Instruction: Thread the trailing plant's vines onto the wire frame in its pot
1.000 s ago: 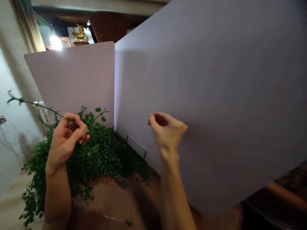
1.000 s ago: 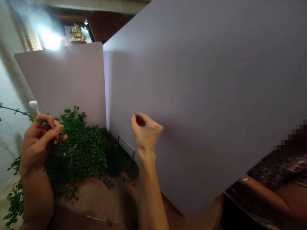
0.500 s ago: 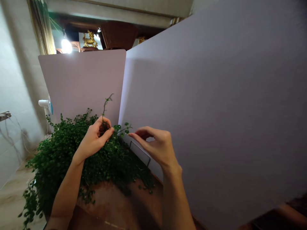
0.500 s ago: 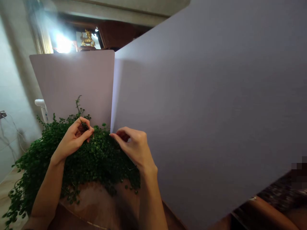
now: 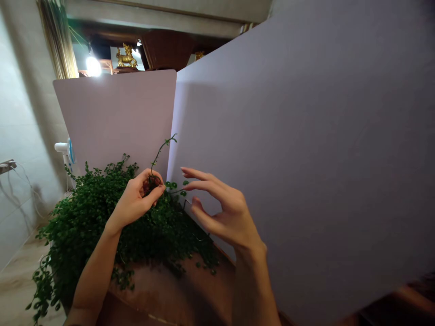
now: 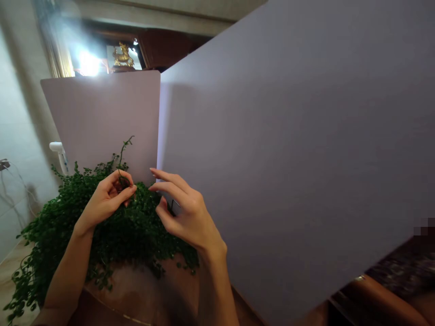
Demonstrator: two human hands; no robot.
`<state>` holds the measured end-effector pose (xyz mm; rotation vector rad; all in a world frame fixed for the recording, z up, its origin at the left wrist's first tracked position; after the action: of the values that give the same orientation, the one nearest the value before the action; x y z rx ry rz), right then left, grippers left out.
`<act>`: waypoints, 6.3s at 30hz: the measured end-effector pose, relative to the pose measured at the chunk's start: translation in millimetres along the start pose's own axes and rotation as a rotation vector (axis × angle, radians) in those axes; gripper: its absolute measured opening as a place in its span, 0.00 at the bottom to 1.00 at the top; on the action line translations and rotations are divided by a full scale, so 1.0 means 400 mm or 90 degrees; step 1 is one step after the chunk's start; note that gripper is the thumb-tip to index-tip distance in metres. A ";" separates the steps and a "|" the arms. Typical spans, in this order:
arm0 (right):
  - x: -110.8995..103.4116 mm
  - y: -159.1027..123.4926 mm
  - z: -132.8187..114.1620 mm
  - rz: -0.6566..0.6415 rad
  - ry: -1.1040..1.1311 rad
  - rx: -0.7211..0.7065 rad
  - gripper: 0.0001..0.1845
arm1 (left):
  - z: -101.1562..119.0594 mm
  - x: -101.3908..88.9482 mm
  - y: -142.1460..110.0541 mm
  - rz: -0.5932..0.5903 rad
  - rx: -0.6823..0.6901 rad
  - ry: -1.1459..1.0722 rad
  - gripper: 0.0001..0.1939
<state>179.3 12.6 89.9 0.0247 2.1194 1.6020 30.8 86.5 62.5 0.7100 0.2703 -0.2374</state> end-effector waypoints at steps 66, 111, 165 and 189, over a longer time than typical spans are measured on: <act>-0.068 -0.099 0.298 0.111 -0.092 0.404 0.15 | 0.050 -0.088 -0.023 0.102 0.016 -0.086 0.05; -0.039 -0.016 0.022 0.165 -0.065 -0.020 0.06 | 0.042 0.057 -0.028 -0.099 -0.019 -0.010 0.08; -0.218 -0.129 0.095 0.563 -0.305 0.266 0.06 | 0.063 0.000 -0.036 -0.050 0.017 -0.082 0.03; 0.013 -0.003 0.009 0.027 -0.080 -0.015 0.06 | 0.005 0.071 0.001 -0.095 -0.036 -0.102 0.04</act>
<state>176.3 17.2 86.3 0.1609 2.0169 1.6053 57.8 81.9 55.0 0.6112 0.1769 -0.4255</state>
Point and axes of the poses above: each hand's wrist, its own y-axis towards the middle knuckle, its own x-axis out of the palm, z = x × y, the point moved 10 cm from there along y, towards the middle knuckle, and after that the axes turned 4 degrees about y, right-handed, at the moved point
